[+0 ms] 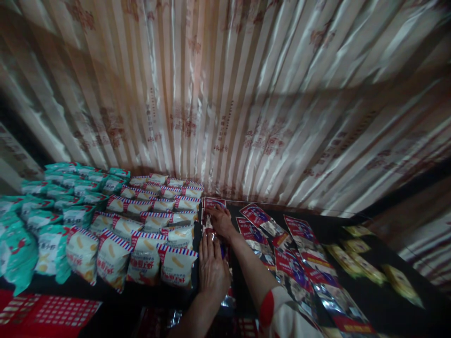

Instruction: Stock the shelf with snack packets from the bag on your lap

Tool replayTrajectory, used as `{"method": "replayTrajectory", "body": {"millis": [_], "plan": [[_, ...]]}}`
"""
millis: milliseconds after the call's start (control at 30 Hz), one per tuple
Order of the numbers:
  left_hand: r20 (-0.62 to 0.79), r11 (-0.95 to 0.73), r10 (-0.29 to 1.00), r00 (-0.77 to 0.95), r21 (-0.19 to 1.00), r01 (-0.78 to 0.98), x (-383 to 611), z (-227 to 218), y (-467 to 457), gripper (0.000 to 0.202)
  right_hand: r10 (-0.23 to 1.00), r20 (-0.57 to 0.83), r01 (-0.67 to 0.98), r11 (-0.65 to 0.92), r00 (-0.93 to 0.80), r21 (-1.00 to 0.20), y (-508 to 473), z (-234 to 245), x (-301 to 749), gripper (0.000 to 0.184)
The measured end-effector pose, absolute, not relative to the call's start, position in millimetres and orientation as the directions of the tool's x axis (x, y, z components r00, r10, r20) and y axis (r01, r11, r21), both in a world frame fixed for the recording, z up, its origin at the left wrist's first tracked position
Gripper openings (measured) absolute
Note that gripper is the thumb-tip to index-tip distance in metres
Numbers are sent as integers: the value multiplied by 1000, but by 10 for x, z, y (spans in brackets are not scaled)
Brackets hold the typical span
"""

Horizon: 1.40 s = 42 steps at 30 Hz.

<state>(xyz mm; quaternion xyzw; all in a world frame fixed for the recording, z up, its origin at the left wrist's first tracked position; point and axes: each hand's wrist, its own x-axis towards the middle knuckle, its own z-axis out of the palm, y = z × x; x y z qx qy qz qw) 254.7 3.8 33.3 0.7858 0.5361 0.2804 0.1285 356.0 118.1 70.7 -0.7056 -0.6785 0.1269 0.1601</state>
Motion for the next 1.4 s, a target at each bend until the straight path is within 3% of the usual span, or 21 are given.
{"method": "replayTrajectory", "body": {"millis": [667,1033,1200,1400], "plan": [[376,-432,887,268,471,769,2563,239,50,60,996,73,903,-12,47,-429,1333,570,3557,38],[381,-432,886,263,479,764,2570,204,57,58,978,204,868,146,-53,-474,1398,445,3654,36],[389,-437,883,262,481,760,2563,231,50,58,966,255,893,139,-28,-428,1306,528,3609,33],[374,-442,883,282,464,768,2544,265,50,54,987,160,937,54,2,-346,1105,700,3461,37]]}}
